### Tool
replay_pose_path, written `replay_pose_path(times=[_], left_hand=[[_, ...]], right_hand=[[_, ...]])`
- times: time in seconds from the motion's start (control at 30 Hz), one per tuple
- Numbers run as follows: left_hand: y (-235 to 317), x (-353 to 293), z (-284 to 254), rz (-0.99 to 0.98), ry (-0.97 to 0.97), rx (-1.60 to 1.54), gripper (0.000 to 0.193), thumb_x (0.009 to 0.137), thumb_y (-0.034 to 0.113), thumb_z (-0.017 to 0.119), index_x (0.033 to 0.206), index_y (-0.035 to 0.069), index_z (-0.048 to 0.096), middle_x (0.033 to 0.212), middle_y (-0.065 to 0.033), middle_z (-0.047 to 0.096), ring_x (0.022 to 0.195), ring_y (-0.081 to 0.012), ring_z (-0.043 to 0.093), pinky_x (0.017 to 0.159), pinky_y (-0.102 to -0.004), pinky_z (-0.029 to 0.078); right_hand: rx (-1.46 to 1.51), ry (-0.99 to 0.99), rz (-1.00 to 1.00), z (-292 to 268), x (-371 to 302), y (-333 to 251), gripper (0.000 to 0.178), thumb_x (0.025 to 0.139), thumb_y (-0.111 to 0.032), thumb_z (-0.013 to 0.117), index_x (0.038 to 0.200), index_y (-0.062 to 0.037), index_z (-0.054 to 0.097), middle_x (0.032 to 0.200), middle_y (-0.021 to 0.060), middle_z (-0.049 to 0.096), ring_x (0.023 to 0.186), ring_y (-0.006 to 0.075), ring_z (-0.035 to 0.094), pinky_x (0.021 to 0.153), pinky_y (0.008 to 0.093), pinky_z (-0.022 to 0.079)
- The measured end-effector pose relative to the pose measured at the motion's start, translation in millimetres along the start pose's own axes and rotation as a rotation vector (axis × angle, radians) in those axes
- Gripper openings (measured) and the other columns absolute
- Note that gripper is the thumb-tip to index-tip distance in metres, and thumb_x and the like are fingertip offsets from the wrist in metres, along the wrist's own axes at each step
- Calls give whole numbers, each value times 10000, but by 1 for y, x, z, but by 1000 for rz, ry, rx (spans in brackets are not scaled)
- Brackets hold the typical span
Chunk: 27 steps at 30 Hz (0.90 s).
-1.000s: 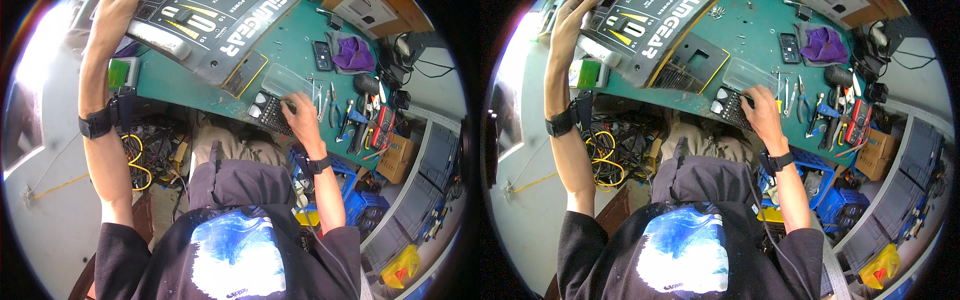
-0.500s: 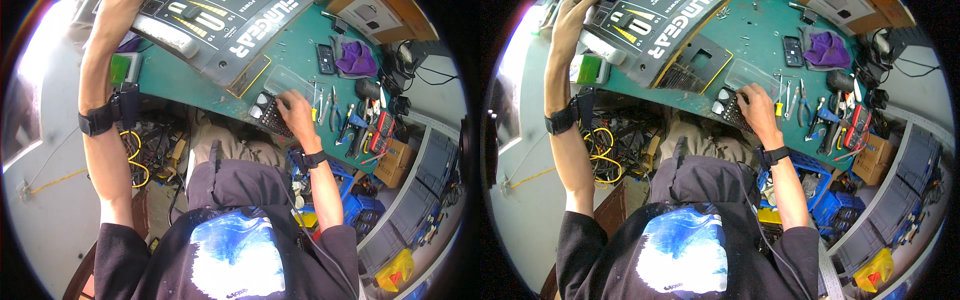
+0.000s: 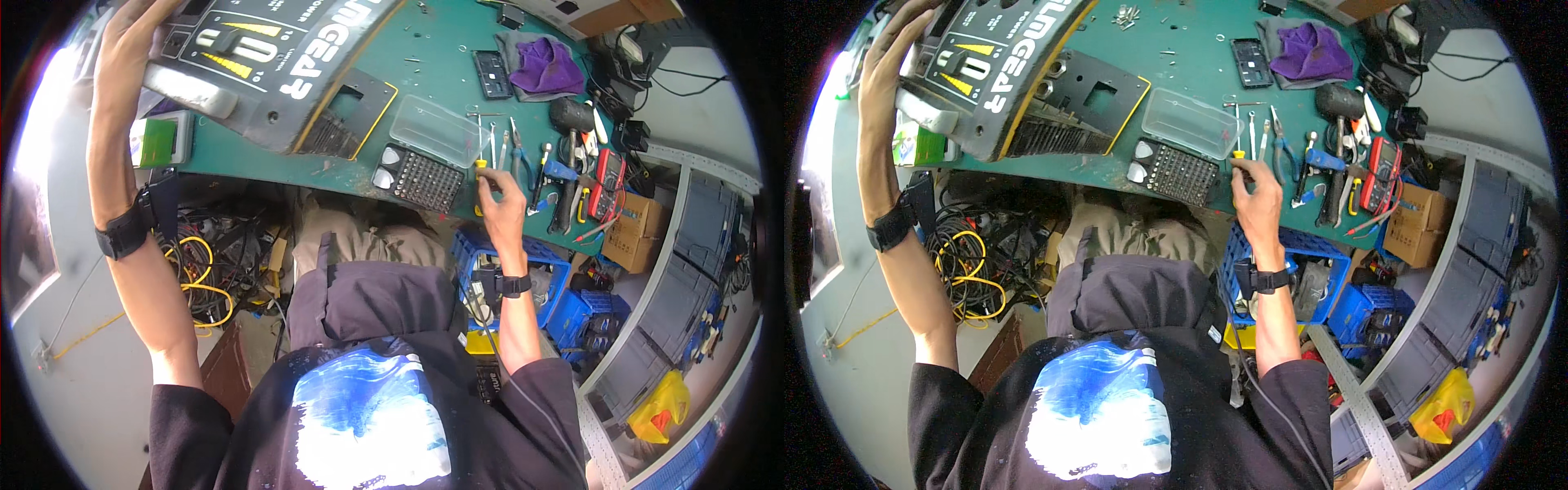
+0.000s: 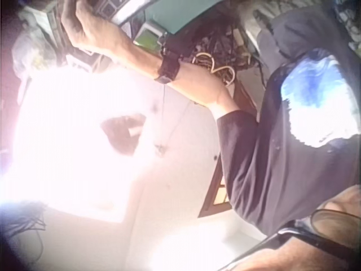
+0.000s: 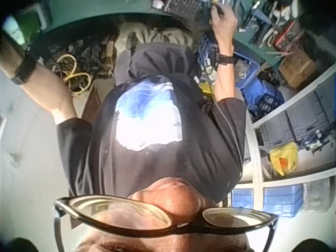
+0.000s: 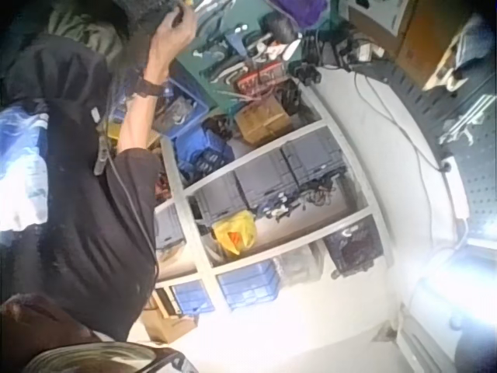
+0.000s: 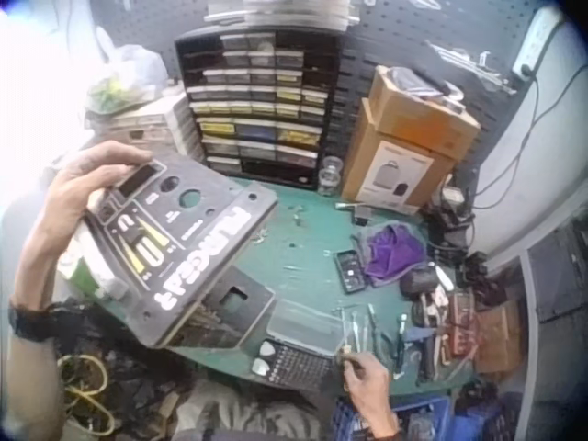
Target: The user is repairing or inspecting a large audio amplifier or electronic device, examining the chassis and control panel.
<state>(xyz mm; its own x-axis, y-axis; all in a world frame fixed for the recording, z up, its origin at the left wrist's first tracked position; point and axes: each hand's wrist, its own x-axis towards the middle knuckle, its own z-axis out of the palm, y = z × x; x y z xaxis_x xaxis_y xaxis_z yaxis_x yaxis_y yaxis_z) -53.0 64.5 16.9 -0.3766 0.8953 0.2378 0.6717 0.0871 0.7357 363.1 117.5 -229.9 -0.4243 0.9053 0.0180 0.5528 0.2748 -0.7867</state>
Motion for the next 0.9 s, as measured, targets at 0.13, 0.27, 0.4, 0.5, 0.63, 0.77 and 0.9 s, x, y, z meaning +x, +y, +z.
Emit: replay_pose_path(times=[0.13, 0.27, 0.4, 0.5, 0.63, 0.77, 0.9], left_hand=[[3, 0, 1, 10, -11, 30, 292, 993, 140, 563, 1195, -21, 700, 1162, -75, 686, 1058, -145, 644, 916, -258, 512], [8, -1, 6, 17, -21, 68, 299, 999, 135, 547, 1208, -23, 692, 1151, -73, 695, 1033, -141, 654, 895, -255, 531], [11, -1, 8, 17, -18, 100, 299, 999, 136, 546, 1205, -22, 694, 1145, -73, 699, 1029, -142, 656, 892, -255, 531], [13, -2, 8, 15, -9, 122, 298, 1000, 136, 545, 1204, -22, 695, 1140, -73, 702, 1026, -143, 657, 890, -255, 532], [13, -3, 7, 10, 9, 150, 298, 1001, 137, 544, 1201, -22, 696, 1134, -73, 705, 1022, -143, 659, 887, -255, 533], [-11, 3, -5, 69, -8, 161, 301, 1003, 144, 543, 1200, -19, 701, 1124, -76, 713, 1015, -143, 662, 879, -254, 535], [-14, 2, -7, 54, -28, 49, 310, 1019, 167, 548, 1234, 9, 705, 1196, -82, 709, 1079, -154, 654, 967, -271, 501]], right_hand=[[61, -4, 95, 8, -11, -1, 161, 950, -39, 672, 1092, 13, 727, 959, 124, 716, 840, 191, 688, 795, 306, 534], [95, 1, 149, 14, -16, 5, 160, 951, -43, 676, 1092, 7, 733, 947, 117, 718, 819, 172, 681, 776, 298, 530], [110, 13, 143, 16, -16, 3, 159, 947, -43, 682, 1089, 7, 733, 939, 115, 717, 812, 169, 683, 774, 296, 530], [102, 6, 128, 16, -15, 3, 158, 941, -48, 690, 1084, 7, 732, 938, 114, 717, 814, 172, 685, 774, 296, 530], [86, -11, 128, 16, -13, 0, 149, 930, -59, 705, 1061, 7, 728, 937, 117, 716, 820, 185, 691, 776, 302, 534], [70, -9, 86, 18, -8, -2, 139, 926, -61, 709, 1044, 11, 722, 933, 122, 711, 821, 198, 698, 773, 308, 536], [55, -33, 21, 18, 0, -6, 109, 901, -31, 709, 999, 16, 699, 920, 149, 680, 797, 271, 697, 735, 352, 546]])
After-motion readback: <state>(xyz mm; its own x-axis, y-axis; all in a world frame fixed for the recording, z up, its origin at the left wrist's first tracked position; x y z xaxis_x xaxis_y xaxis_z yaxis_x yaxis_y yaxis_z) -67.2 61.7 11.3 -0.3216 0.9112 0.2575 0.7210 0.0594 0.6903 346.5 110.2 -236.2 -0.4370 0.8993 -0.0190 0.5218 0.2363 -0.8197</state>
